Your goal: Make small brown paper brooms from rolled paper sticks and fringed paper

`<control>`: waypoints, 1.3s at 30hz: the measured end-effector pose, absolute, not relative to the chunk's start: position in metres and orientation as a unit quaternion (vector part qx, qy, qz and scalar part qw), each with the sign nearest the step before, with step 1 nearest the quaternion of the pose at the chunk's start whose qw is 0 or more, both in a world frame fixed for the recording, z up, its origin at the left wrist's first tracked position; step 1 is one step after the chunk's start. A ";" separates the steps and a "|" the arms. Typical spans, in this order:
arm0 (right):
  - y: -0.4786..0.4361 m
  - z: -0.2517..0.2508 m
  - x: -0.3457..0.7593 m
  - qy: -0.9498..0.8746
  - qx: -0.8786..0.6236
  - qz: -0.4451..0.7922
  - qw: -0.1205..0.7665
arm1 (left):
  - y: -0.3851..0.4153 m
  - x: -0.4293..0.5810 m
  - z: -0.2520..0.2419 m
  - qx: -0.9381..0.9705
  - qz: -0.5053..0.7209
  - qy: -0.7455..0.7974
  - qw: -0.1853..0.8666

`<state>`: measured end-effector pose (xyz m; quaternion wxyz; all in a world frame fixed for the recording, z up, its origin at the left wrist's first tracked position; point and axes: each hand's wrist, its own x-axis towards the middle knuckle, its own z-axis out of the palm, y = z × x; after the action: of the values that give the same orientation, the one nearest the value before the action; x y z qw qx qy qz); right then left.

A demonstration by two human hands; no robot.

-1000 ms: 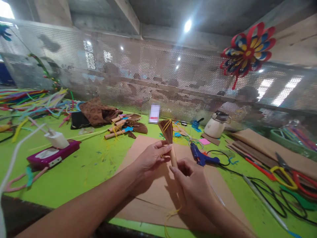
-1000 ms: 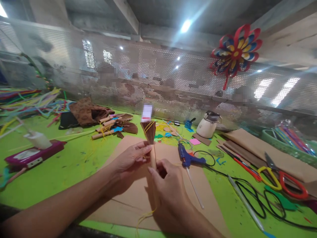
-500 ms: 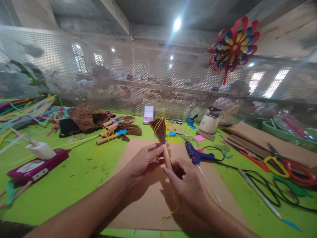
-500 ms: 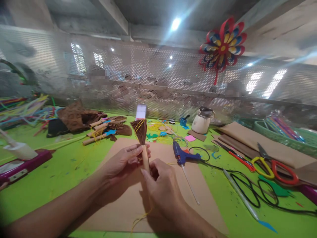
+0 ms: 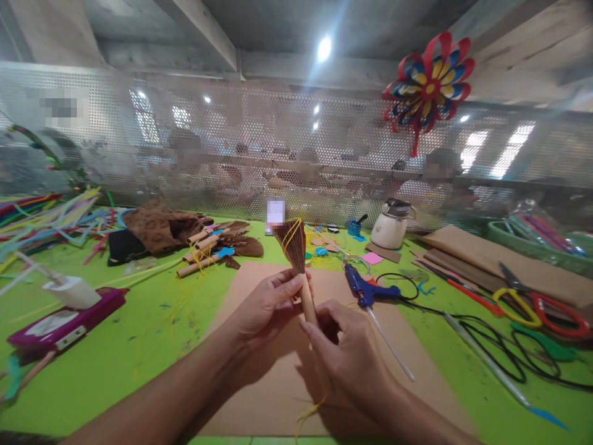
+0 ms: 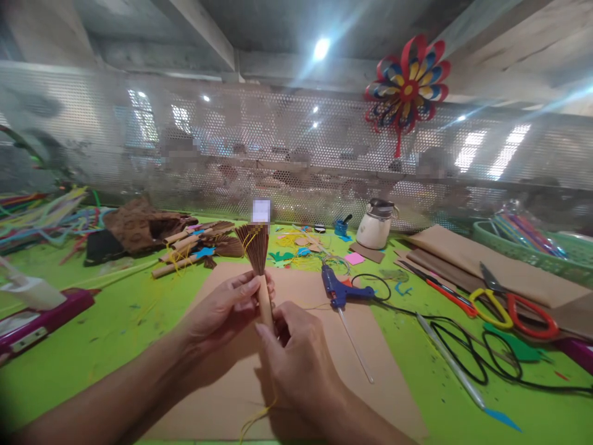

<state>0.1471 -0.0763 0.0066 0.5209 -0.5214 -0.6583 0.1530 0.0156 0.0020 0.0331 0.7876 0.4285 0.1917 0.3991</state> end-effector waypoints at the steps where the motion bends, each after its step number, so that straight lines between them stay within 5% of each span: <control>1: -0.077 0.006 0.147 -0.661 -0.521 0.149 0.520 | 0.002 0.016 0.033 0.434 0.398 0.188 0.786; 26: -0.078 0.006 0.147 -0.659 -0.525 0.175 0.510 | 0.003 0.015 0.033 0.441 0.393 0.198 0.782; 39: -0.080 0.007 0.148 -0.681 -0.528 0.086 0.500 | 0.001 0.015 0.033 0.479 0.380 0.177 0.771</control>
<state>0.1478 -0.0804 0.0069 0.5000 -0.5282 -0.6808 0.0862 0.0153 0.0011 0.0326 0.7713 0.4790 0.1773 0.3796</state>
